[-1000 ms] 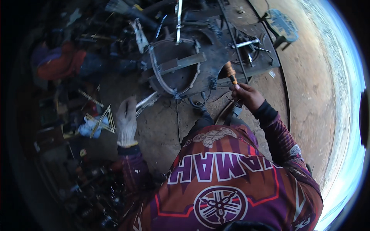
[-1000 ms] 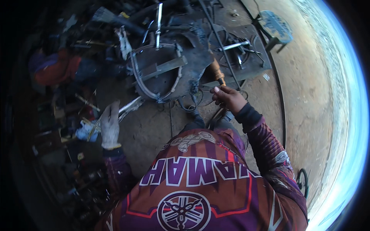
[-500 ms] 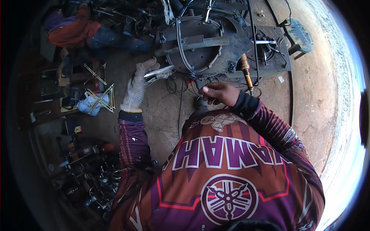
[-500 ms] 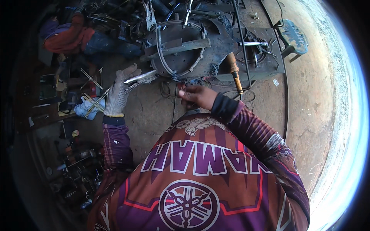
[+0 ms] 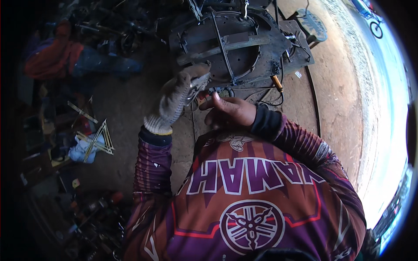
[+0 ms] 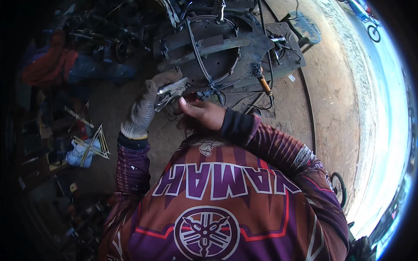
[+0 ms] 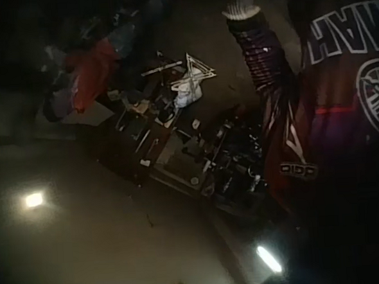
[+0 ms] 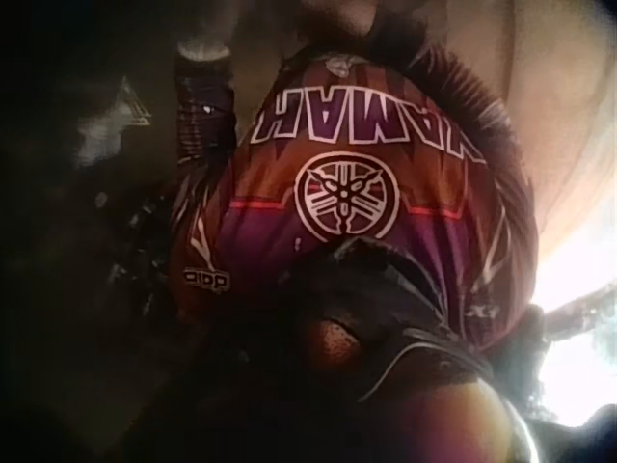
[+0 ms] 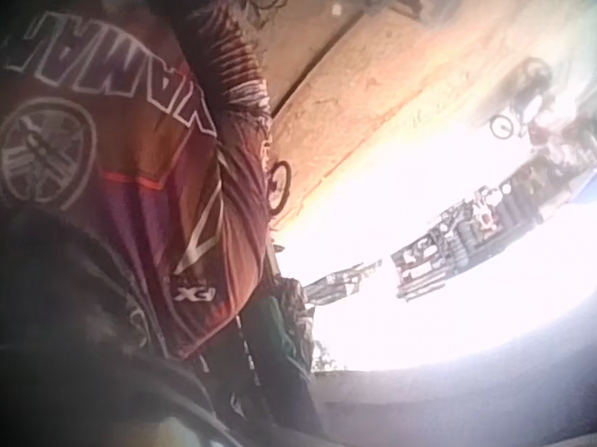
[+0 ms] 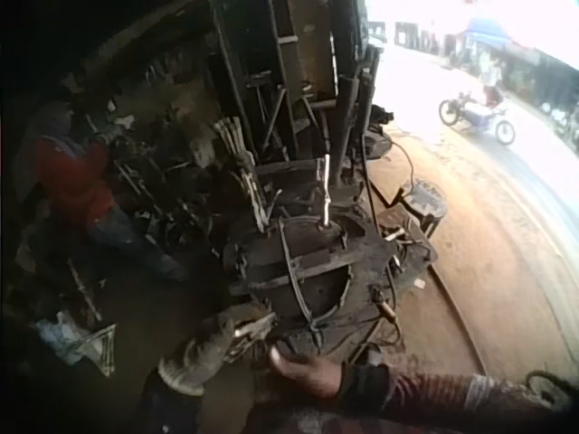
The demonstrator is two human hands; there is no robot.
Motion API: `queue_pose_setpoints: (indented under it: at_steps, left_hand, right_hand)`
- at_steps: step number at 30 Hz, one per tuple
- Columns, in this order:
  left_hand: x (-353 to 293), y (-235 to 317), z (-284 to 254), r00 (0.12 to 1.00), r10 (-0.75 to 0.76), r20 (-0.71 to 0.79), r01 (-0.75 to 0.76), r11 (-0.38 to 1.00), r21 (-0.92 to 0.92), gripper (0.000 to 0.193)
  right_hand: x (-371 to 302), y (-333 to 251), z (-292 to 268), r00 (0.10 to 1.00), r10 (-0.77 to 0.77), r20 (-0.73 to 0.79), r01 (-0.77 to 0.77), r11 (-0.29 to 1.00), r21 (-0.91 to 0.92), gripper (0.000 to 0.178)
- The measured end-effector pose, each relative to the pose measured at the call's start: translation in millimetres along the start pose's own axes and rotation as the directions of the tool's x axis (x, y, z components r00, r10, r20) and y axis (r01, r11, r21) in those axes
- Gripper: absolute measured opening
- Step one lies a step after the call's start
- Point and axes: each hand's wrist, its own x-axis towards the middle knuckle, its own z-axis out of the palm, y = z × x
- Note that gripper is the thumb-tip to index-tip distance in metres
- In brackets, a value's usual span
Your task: The person welds metal pieces onto a circular frame using an electrode holder, clamps them with locking pliers, and grinds the metal using an angle grinder.
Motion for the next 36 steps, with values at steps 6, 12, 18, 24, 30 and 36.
queue_pose_setpoints:
  at_steps: [6,12,18,24,30,36]
  left_hand:
    - [2.3,1.5,-20.9,0.979,0.064,0.191,-0.066,0.998,0.0,0.085]
    - [-2.7,-3.3,-28.9,0.965,-0.009,0.26,0.053,0.985,-0.163,0.085]
    - [-0.6,0.4,-32.4,0.942,-0.084,0.324,0.134,0.982,-0.134,0.089]
    - [-0.9,-7.5,-29.3,0.99,-0.025,0.135,0.049,0.983,-0.175,0.091]
    - [-2.8,-13.8,-36.0,0.986,-0.007,0.167,0.032,0.989,-0.148,0.088]
    - [-7.5,-1.1,-27.8,0.981,0.077,0.178,-0.055,0.99,-0.13,0.075]
  right_hand:
    - [28.3,-13.2,67.6,0.979,0.012,-0.203,0.126,0.75,0.65,0.056]
    - [41.3,-12.2,92.3,0.945,-0.024,-0.326,0.266,0.637,0.724,0.043]
    - [43.6,-8.4,91.7,0.953,-0.076,-0.292,0.289,0.509,0.811,0.033]
    - [44.6,-2.6,86.3,0.969,-0.111,-0.223,0.248,0.506,0.827,0.026]
    - [44.2,5.5,78.7,0.974,-0.154,-0.168,0.224,0.527,0.82,0.027]
    - [41.7,-1.1,84.9,0.965,-0.115,-0.235,0.26,0.52,0.814,0.022]
